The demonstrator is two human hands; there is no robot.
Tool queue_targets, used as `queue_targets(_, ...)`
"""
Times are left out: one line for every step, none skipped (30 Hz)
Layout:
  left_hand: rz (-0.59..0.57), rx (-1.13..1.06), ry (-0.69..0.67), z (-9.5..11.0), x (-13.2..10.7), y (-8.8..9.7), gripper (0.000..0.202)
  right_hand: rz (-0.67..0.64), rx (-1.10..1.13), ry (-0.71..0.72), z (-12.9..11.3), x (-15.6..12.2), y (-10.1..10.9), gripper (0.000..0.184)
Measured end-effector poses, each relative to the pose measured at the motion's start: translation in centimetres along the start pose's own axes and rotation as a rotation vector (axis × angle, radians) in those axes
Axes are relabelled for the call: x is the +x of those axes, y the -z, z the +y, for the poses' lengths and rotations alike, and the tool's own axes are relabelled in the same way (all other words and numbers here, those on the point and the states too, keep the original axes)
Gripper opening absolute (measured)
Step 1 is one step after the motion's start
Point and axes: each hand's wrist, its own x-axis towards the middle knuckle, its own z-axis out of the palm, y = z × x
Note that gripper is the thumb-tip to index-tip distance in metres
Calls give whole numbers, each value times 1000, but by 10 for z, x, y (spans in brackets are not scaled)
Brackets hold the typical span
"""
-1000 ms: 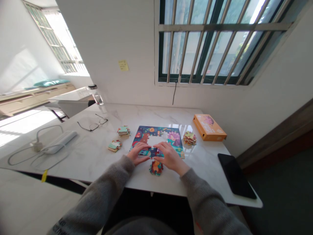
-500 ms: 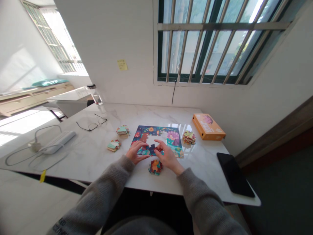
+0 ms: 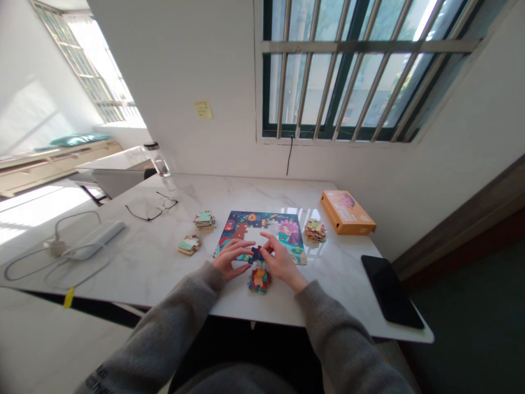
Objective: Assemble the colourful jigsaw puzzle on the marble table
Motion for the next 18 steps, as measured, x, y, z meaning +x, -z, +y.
queue_targets(-5,-1,-5,0,0,0,24,-6,-2,0,0,0,0,43)
queue_targets(-6,-3,-7,0,0,0,21,-14,-4,-2,1,0,0,43)
queue_targets(-5,-7,-6,0,0,0,18,-19,-8,-3,1,0,0,42)
queue_targets(2,-13,-1,0,0,-1,17,-21,-17,-1,1,0,0,40)
queue_targets(12,-21,10,0,0,-1,16,-14,-35,8,0,0,1,37)
queue_targets(25,-30,25,0,1,0,15,-3,-65,26,-1,0,2,33)
queue_targets(40,-42,43,0,1,0,15,15,-106,57,-2,-1,3,28)
queue_targets(54,-53,63,0,1,1,15,36,-155,99,-4,-1,4,23)
queue_targets(63,-63,81,0,1,1,15,51,-205,147,-6,-2,5,20)
queue_targets(70,-71,97,0,1,2,15,55,-251,194,-7,-3,7,19)
queue_targets(75,-79,109,1,2,3,14,49,-291,235,-9,-4,8,19)
queue_targets(80,-85,116,1,2,3,14,35,-323,267,-10,-5,9,19)
queue_targets(82,-89,120,1,2,4,13,15,-348,288,-10,-6,10,21)
queue_targets(81,-93,118,2,2,4,13,-9,-368,297,-10,-7,11,24)
queue_targets(78,-96,115,1,2,4,12,-28,-383,302,-9,-8,12,26)
queue_targets(74,-97,113,1,2,3,12,-41,-395,307,-8,-8,12,27)
queue_targets(67,-97,111,0,2,3,11,-48,-404,309,-7,-9,12,27)
queue_targets(63,-96,109,-1,1,2,11,-51,-412,312,-5,-9,12,28)
